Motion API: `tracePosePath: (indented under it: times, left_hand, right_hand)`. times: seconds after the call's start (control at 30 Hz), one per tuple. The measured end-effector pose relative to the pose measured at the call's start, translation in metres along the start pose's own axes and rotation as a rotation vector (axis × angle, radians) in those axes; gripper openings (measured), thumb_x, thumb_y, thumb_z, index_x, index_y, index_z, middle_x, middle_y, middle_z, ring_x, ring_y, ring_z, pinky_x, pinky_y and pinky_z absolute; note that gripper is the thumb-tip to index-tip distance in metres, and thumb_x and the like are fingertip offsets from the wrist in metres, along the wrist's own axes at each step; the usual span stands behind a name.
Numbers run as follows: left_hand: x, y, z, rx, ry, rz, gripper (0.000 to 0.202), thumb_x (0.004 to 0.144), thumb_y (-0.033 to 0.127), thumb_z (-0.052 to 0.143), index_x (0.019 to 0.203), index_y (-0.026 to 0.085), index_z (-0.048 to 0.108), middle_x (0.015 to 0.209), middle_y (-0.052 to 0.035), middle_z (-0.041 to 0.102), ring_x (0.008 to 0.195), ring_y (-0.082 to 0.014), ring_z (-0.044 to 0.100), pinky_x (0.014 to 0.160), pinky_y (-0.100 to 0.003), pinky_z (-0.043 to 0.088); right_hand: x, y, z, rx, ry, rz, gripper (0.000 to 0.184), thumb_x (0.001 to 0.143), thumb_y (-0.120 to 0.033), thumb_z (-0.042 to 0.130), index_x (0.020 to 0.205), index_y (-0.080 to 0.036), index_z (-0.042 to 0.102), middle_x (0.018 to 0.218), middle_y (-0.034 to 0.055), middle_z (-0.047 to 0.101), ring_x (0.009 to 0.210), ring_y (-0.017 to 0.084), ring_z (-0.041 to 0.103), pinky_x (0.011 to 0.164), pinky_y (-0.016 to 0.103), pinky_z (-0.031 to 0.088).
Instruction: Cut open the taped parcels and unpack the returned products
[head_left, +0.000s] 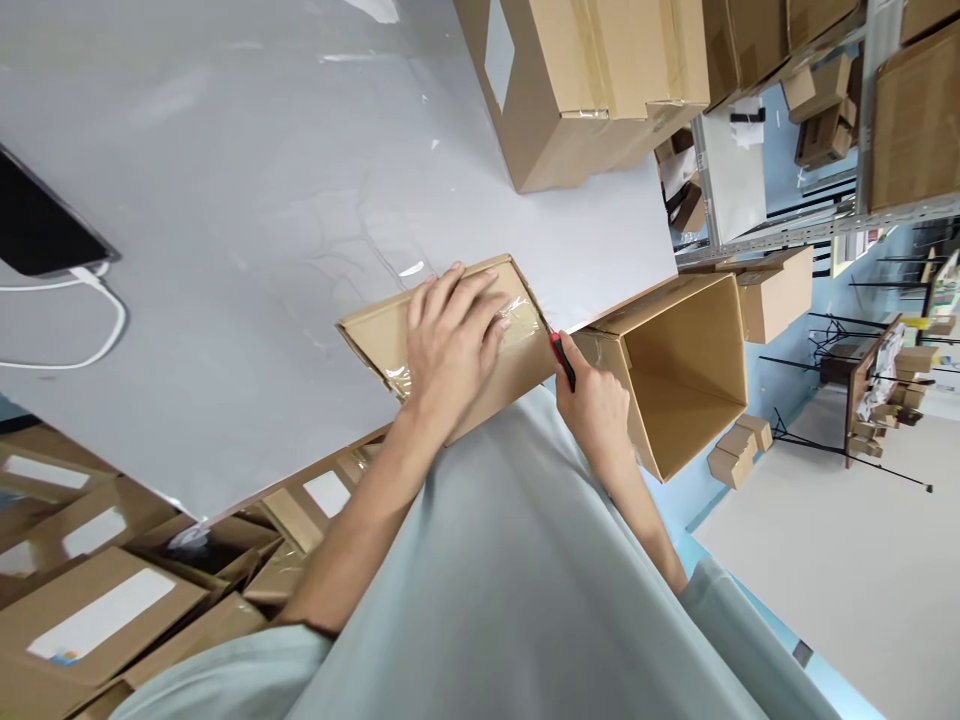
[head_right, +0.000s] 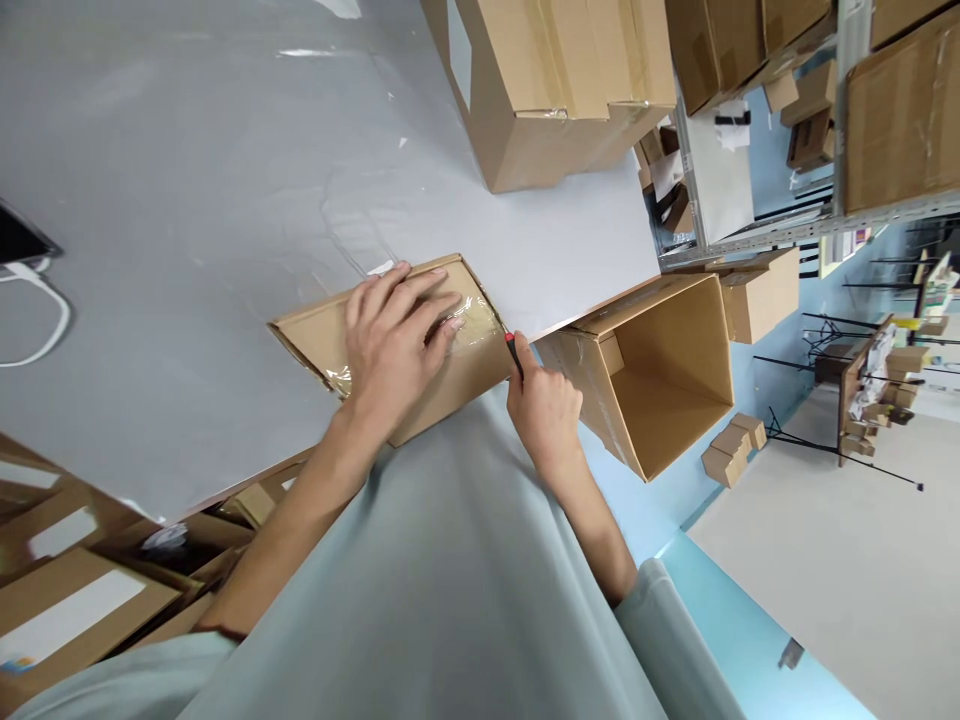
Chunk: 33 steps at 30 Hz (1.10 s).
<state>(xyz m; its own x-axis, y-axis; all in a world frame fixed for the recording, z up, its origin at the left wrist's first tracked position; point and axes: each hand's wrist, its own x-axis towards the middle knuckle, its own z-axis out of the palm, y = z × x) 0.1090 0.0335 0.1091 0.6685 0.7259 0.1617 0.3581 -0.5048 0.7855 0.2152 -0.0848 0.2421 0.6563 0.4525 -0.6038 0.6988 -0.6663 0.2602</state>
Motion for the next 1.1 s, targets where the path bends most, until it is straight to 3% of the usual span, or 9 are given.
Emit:
tracePosePath:
  times: [0.33, 0.57, 0.67, 0.77, 0.87, 0.97, 1.03, 1.1]
  left_hand:
    - [0.002, 0.009, 0.005, -0.045, -0.065, -0.018, 0.028, 0.116, 0.036, 0.052, 0.132, 0.030, 0.075, 0.164, -0.0056, 0.068, 0.166, -0.0351, 0.045, 0.141, -0.064, 0.025]
    - [0.000, 0.005, 0.008, -0.076, -0.043, 0.016, 0.030, 0.115, 0.036, 0.053, 0.131, 0.032, 0.077, 0.164, -0.0063, 0.067, 0.166, -0.0364, 0.045, 0.141, -0.066, 0.025]
    - [0.003, 0.002, 0.009, -0.072, -0.041, 0.041, 0.029, 0.114, 0.037, 0.055, 0.129, 0.031, 0.079, 0.164, -0.0071, 0.067, 0.166, -0.0378, 0.045, 0.141, -0.067, 0.024]
    - [0.001, 0.001, 0.006, -0.078, -0.030, 0.056, 0.029, 0.114, 0.039, 0.056, 0.129, 0.030, 0.079, 0.164, -0.0073, 0.068, 0.167, -0.0380, 0.045, 0.141, -0.068, 0.023]
    - [-0.007, -0.003, -0.003, -0.065, -0.012, 0.071, 0.030, 0.114, 0.040, 0.057, 0.133, 0.030, 0.077, 0.164, -0.0081, 0.067, 0.167, -0.0376, 0.047, 0.141, -0.067, 0.024]
    - [-0.022, -0.016, -0.019, -0.034, 0.029, 0.079, 0.034, 0.114, 0.044, 0.058, 0.139, 0.030, 0.075, 0.166, -0.0092, 0.065, 0.166, -0.0377, 0.049, 0.140, -0.067, 0.028]
    - [-0.037, -0.032, -0.035, -0.014, 0.085, 0.079, 0.038, 0.113, 0.049, 0.060, 0.143, 0.031, 0.074, 0.168, -0.0105, 0.063, 0.165, -0.0384, 0.050, 0.139, -0.067, 0.031]
    - [-0.056, -0.052, -0.054, 0.026, 0.152, 0.062, 0.043, 0.111, 0.055, 0.062, 0.146, 0.032, 0.074, 0.170, -0.0117, 0.060, 0.165, -0.0398, 0.049, 0.137, -0.067, 0.034]
  right_hand:
    - [-0.009, -0.006, 0.004, 0.009, 0.029, 0.021, 0.059, 0.122, -0.028, 0.037, 0.181, -0.027, 0.038, 0.096, 0.0101, 0.082, 0.085, 0.028, 0.080, 0.077, 0.033, 0.055]
    - [-0.025, 0.007, 0.025, 0.082, 0.038, 0.070, 0.060, 0.121, -0.033, 0.039, 0.181, -0.032, 0.039, 0.100, 0.0084, 0.084, 0.091, 0.031, 0.080, 0.081, 0.037, 0.057]
    - [-0.024, 0.013, 0.030, 0.157, 0.087, 0.028, 0.061, 0.119, -0.034, 0.044, 0.180, -0.033, 0.041, 0.102, 0.0081, 0.085, 0.094, 0.031, 0.079, 0.085, 0.037, 0.056]
    - [-0.035, 0.021, 0.031, 0.239, 0.162, -0.003, 0.060, 0.117, -0.035, 0.046, 0.177, -0.033, 0.048, 0.098, 0.0072, 0.085, 0.084, 0.030, 0.077, 0.081, 0.036, 0.055]
    - [-0.037, 0.033, 0.040, 0.431, 0.365, -0.030, 0.059, 0.116, -0.045, 0.046, 0.173, -0.033, 0.052, 0.103, 0.0063, 0.085, 0.077, 0.028, 0.074, 0.076, 0.034, 0.052]
    - [0.003, 0.044, 0.068, 0.684, 0.537, -0.045, 0.058, 0.111, -0.061, 0.053, 0.149, -0.022, 0.073, 0.102, 0.0091, 0.084, 0.081, 0.028, 0.074, 0.076, 0.034, 0.052]
    - [0.051, 0.045, 0.094, 0.855, 0.492, -0.029, 0.059, 0.104, -0.071, 0.058, 0.110, -0.016, 0.081, 0.084, 0.0095, 0.079, 0.077, 0.028, 0.072, 0.073, 0.033, 0.052]
    - [0.102, 0.037, 0.118, 1.015, 0.379, -0.032, 0.060, 0.101, -0.073, 0.057, 0.093, -0.017, 0.076, 0.079, 0.0099, 0.076, 0.077, 0.027, 0.072, 0.075, 0.034, 0.054]
